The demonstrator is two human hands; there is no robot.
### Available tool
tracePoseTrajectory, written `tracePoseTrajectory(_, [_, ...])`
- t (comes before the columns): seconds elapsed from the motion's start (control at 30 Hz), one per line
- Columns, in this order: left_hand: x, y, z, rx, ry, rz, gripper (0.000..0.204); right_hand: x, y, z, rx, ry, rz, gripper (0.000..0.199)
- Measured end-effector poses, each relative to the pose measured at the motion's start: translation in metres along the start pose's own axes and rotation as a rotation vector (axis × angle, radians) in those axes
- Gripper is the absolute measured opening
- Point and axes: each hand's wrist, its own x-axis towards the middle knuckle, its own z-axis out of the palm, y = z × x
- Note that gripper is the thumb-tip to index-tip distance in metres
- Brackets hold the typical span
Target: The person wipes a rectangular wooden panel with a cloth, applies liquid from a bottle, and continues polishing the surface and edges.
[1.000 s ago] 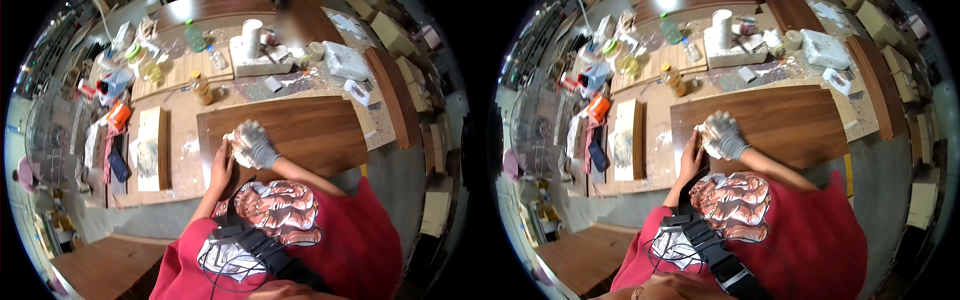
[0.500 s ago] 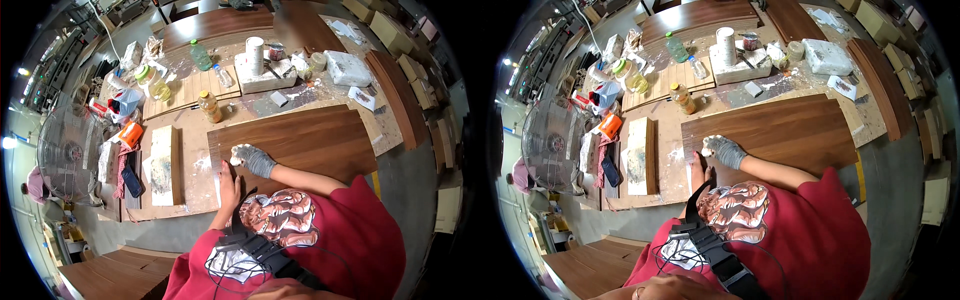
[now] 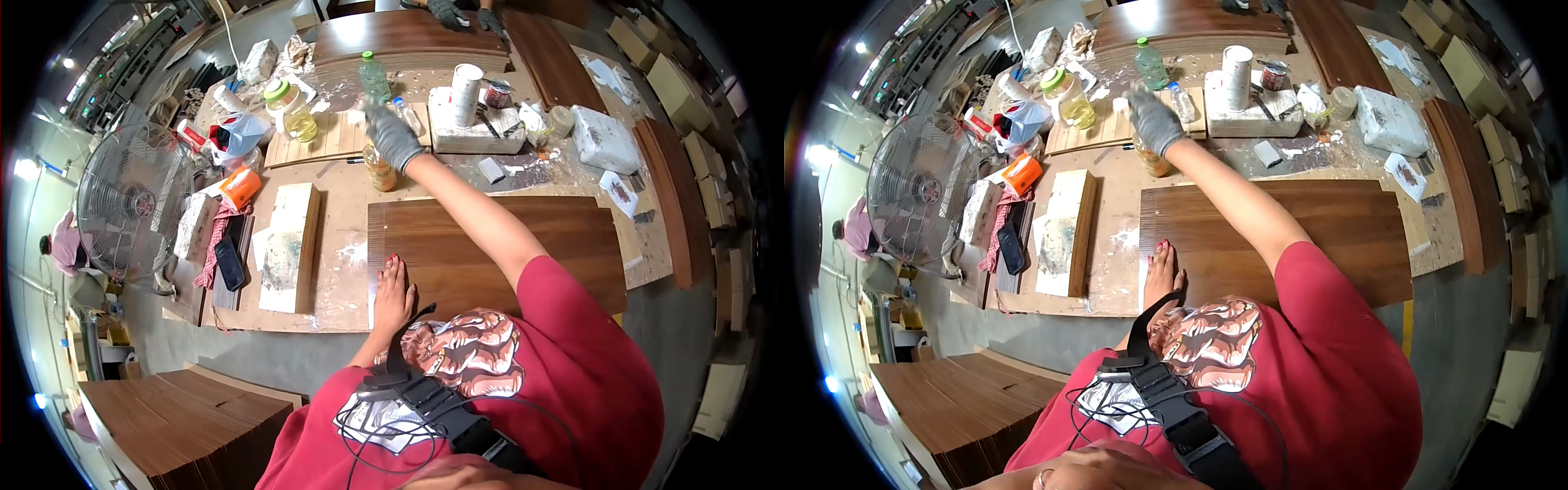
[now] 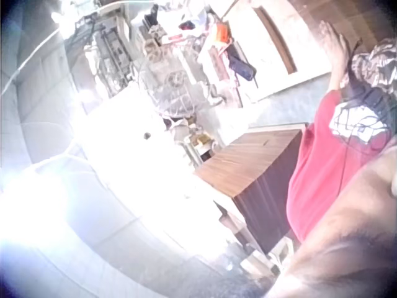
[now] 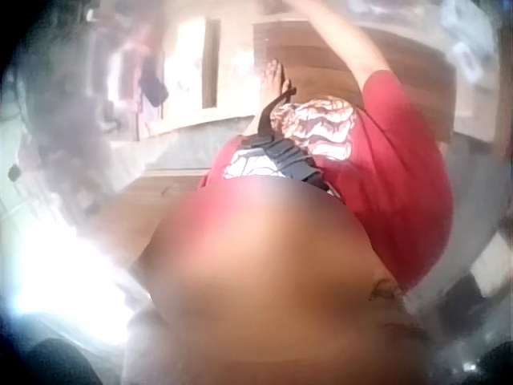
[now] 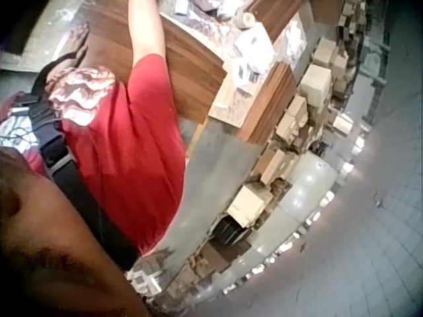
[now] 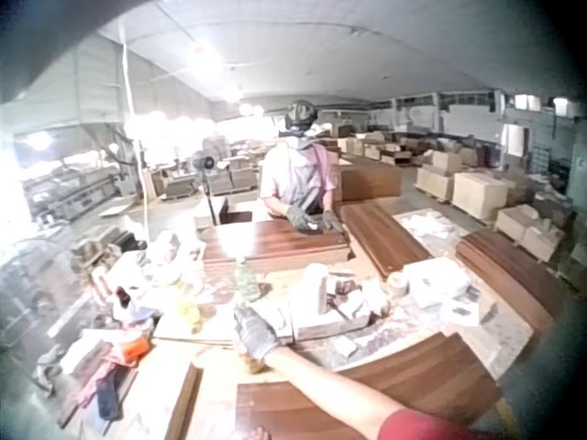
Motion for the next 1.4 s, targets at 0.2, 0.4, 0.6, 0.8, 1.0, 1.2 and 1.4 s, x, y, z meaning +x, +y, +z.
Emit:
tracePoseTrajectory(0.2, [-0.022,-0.006,-0.006,-0.01,0.028,-0.096,0.065,-0.007,-0.071,0.016,-0.197,-0.327,0.094,0.038])
tracePoseTrajectory(0.4, [-0.014,0.001,-0.004,-0.019,0.016,-0.014,0.065,-0.031,0.003,0.047,-0.411,0.032,-0.208,0.051])
tracePoseTrajectory(0.6, [-0.025,0.002,-0.01,-0.011,0.033,-0.045,0.065,-0.019,-0.058,0.001,-0.467,-0.337,-0.045,0.043])
tracePoseTrajectory(0.8, [-0.025,0.004,-0.011,-0.008,0.058,-0.03,0.065,-0.017,-0.034,0.01,-0.358,-0.317,-0.076,0.034])
tracePoseTrajectory(1.0, [-0.023,0.004,-0.011,-0.013,0.063,-0.005,0.064,-0.029,0.032,0.002,-0.094,0.091,-0.195,0.033])
tracePoseTrajectory(1.2, [-0.032,-0.006,-0.022,-0.378,0.243,-0.03,0.049,-0.121,0.03,-0.057,1.13,0.156,0.963,0.028])
tracePoseTrajectory(1.4, [-0.022,-0.136,-0.139,0.191,0.86,-0.179,0.049,-0.231,0.045,-0.093,1.874,0.31,1.137,0.025])
